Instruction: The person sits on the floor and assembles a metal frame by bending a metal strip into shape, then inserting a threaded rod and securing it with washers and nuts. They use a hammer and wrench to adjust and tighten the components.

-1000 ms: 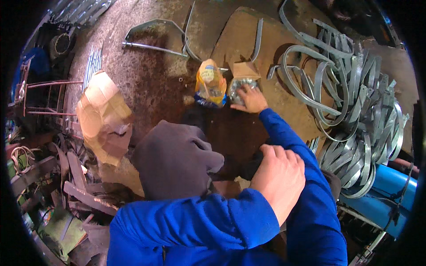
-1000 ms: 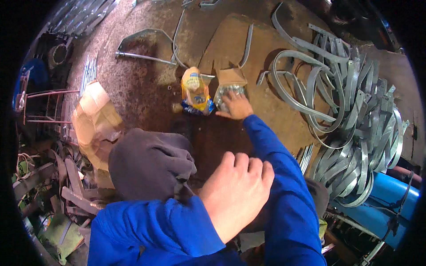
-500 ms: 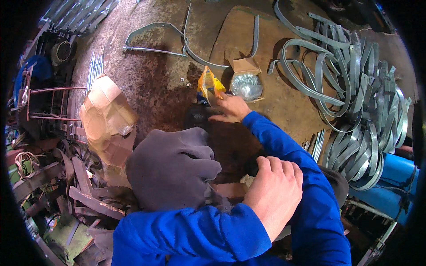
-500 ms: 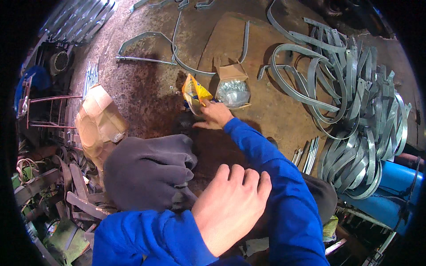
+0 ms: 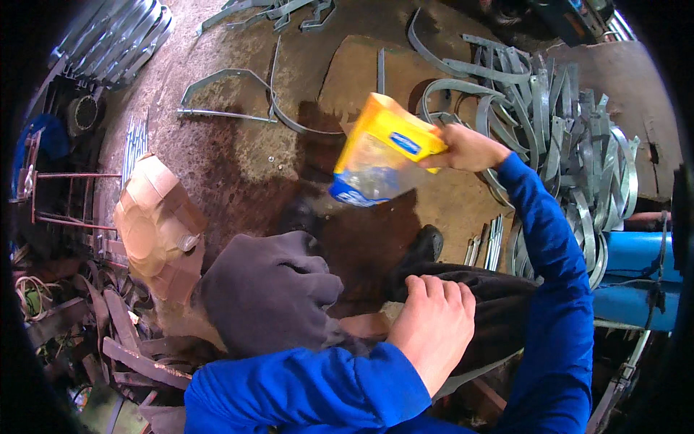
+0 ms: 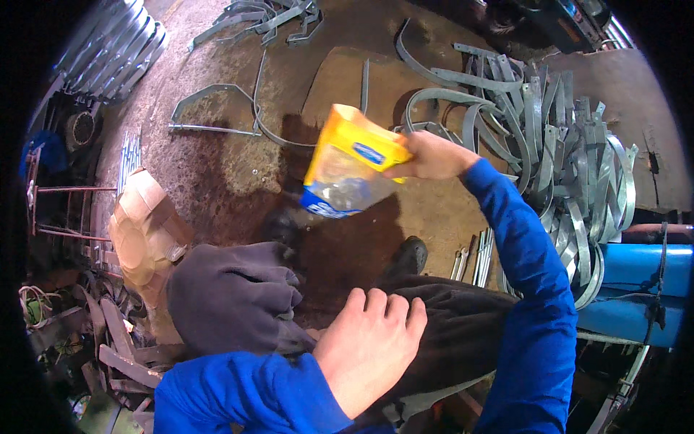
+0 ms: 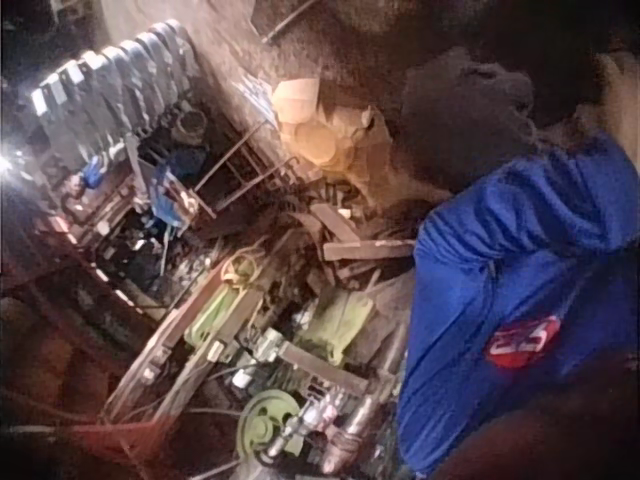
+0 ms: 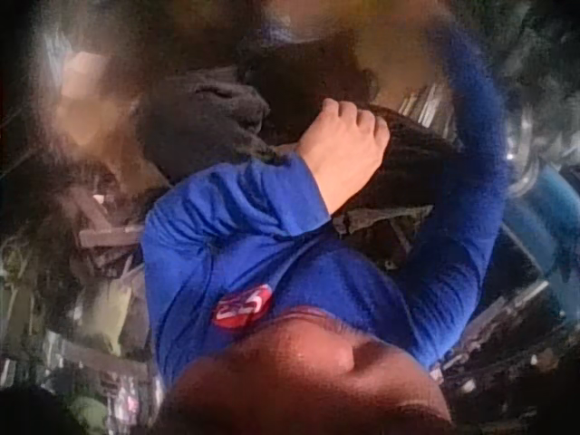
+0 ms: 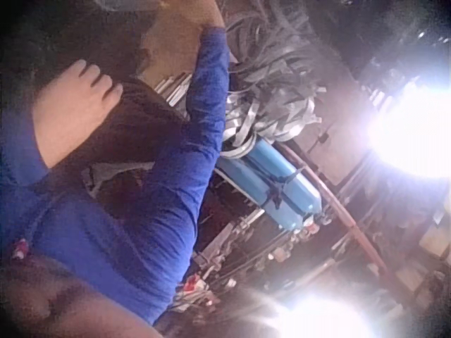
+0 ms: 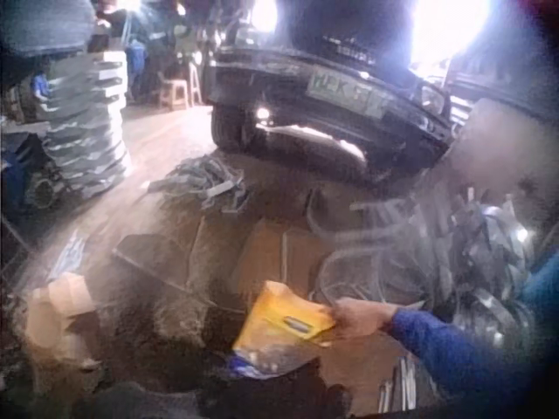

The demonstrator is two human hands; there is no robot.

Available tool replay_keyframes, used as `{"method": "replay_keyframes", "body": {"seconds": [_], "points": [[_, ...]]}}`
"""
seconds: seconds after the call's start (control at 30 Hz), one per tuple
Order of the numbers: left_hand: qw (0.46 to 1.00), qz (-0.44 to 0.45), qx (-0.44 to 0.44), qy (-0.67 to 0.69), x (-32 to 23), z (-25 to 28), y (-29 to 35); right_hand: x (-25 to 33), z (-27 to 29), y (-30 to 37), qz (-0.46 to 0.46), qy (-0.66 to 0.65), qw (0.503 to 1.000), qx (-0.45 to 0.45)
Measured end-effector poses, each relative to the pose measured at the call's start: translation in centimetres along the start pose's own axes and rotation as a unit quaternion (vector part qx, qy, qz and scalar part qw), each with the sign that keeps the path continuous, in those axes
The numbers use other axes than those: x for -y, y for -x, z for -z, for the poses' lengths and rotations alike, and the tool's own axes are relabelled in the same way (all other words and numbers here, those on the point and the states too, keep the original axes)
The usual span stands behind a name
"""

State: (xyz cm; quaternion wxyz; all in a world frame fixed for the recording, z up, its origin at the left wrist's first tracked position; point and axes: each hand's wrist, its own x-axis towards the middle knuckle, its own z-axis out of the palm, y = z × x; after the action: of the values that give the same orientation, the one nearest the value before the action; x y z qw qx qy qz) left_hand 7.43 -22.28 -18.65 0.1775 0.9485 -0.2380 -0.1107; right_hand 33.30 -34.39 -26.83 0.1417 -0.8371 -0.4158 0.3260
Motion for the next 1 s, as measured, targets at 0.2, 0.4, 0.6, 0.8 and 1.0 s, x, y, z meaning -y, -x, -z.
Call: {"method": "replay_keyframes", "body": {"seconds": [0.2, 0.4, 0.6, 0.8, 1.0], "points": [[1.000, -0.001, 0.000, -0.005, 0.1, -0.8, -0.3, -7.8, 0.4, 4.7, -0.158, 0.026, 0.986, 0.049], [1.000, -0.008, 0.009, -0.006, 0.0, -0.7, -0.6, -16.7, -6.3, 5.6, -0.215, 0.134, 0.965, -0.065], [0.999, 0.029, 0.035, 0.005, -1.0, -1.1, -1.0, -18.2, -8.0, 4.9, -0.316, 0.190, 0.922, -0.122], [0.997, 0.067, 0.034, -0.013, -1.1, -0.5, -1.2, -9.9, -12.2, -5.6, -0.244, 0.109, 0.953, -0.141], [0.986, 0.157, -0.050, 0.015, -0.2, 0.7, -1.8, -17.1, -21.7, -12.6, -0.286, -0.177, 0.914, -0.226]]}}
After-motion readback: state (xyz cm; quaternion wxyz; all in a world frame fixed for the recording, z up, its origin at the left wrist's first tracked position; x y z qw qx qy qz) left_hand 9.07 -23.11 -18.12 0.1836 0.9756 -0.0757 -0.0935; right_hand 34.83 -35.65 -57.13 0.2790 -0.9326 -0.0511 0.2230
